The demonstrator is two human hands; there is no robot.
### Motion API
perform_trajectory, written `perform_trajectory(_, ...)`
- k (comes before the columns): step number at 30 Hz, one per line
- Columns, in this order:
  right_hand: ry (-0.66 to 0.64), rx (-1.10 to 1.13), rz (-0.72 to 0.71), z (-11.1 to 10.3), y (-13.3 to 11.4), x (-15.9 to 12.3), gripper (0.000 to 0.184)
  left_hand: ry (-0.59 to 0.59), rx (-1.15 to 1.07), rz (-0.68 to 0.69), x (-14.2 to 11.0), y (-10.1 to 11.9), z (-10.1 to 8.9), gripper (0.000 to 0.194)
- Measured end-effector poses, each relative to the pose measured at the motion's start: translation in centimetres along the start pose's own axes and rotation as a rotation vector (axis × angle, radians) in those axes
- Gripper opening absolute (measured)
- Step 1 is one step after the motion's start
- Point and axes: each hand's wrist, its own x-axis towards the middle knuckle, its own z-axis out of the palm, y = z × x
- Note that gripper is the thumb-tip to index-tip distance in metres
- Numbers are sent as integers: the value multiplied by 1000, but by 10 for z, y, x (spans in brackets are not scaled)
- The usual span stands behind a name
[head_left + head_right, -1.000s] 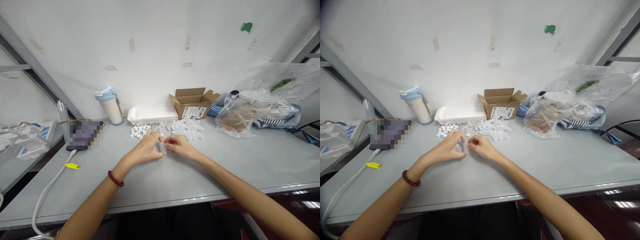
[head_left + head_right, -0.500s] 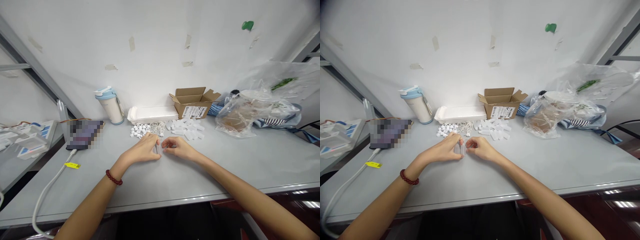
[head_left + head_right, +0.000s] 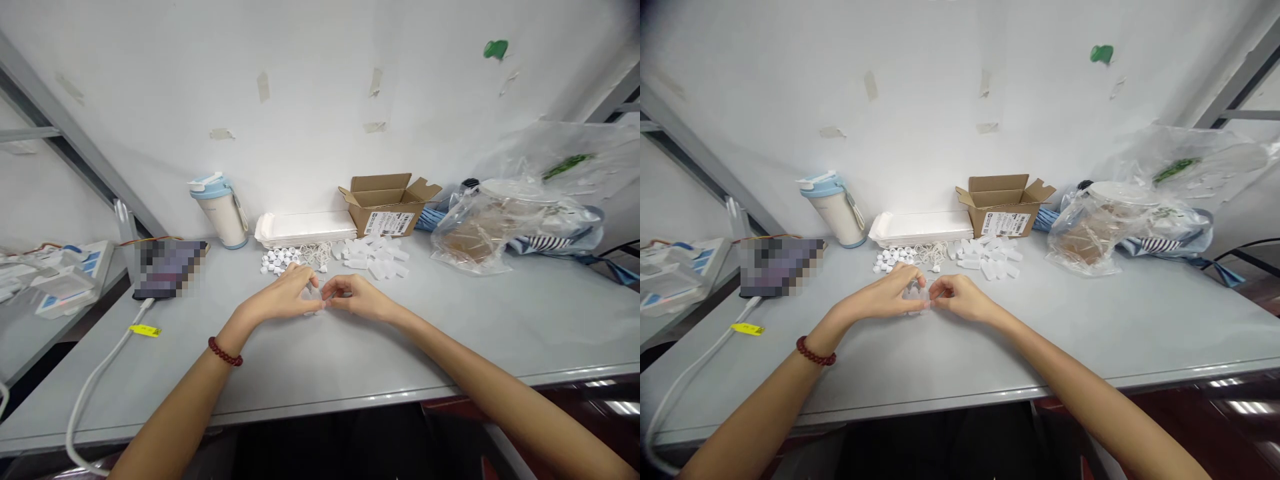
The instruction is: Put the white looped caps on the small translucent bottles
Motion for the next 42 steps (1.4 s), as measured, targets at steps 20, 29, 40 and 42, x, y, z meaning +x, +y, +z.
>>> perform_trajectory(20, 336, -950, 42, -32, 11, 15, 29, 385, 220, 86, 45, -40, 23, 38)
perform_trajectory(29, 242, -1086, 166, -38, 7, 14, 28, 308, 347, -19, 48, -45, 26, 37)
perform_trajectory(40, 215, -1145, 178, -37, 9, 12, 29, 472, 254, -60, 44, -43, 16, 42)
perform_trajectory(42, 204, -1138, 184, -37, 9, 12, 28, 508, 246, -59, 42, -44, 15, 43)
